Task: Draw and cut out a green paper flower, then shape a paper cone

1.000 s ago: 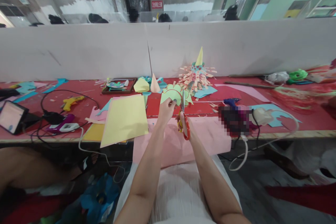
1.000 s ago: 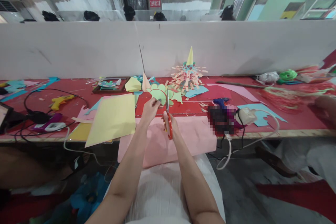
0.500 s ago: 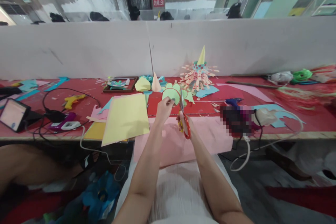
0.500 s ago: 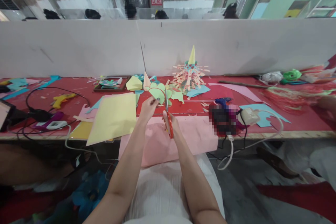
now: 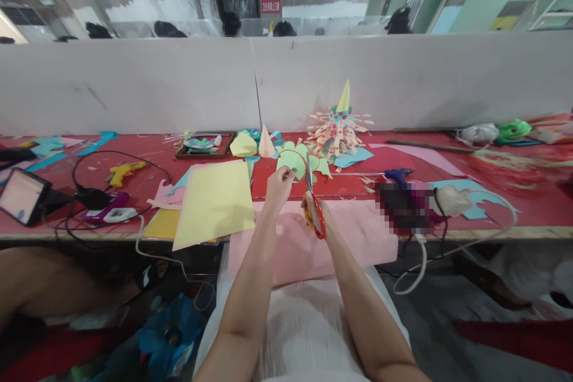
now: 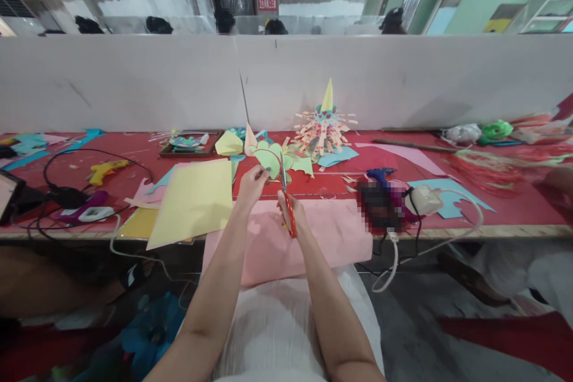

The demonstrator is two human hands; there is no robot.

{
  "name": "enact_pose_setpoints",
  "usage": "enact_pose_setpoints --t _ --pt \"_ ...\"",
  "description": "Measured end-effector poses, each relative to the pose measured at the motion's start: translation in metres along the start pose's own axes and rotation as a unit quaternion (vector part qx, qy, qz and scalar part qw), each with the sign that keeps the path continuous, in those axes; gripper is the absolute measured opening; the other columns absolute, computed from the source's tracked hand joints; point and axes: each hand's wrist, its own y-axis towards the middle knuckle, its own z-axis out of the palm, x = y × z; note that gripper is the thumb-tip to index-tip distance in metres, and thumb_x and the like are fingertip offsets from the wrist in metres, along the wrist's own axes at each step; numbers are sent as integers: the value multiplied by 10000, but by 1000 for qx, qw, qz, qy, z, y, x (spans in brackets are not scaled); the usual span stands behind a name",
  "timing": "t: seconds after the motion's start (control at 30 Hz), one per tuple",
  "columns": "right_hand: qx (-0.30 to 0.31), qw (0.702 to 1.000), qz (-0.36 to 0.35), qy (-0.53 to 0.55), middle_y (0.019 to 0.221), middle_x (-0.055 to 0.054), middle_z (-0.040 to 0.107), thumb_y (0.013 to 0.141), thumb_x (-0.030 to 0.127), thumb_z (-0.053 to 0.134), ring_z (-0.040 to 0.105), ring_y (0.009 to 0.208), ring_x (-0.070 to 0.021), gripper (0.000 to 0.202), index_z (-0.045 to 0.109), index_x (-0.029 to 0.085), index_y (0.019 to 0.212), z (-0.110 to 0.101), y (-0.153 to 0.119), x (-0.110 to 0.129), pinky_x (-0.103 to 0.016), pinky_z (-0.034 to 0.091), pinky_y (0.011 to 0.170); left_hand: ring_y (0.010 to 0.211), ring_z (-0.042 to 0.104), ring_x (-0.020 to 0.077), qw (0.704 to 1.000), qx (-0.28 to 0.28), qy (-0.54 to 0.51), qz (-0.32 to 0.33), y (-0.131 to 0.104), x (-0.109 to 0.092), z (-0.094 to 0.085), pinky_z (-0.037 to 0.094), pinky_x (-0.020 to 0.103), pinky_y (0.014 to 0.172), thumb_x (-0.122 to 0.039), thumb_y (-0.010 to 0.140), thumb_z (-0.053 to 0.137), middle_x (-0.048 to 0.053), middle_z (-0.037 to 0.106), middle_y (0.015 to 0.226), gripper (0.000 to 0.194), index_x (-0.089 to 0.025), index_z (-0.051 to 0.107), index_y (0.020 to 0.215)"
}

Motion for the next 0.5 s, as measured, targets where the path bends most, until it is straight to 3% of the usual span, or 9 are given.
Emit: enact_pose_setpoints --t 0.5 --pt "-9 1000 12 -20 400 75 354 737 668 507 349 301 -77 480 442 205 630 -3 -3 4 -203 327 303 621 578 126 1000 2 8 4 -2 -1 4 417 219 626 -266 798 473 -46 521 562 217 -212 409 598"
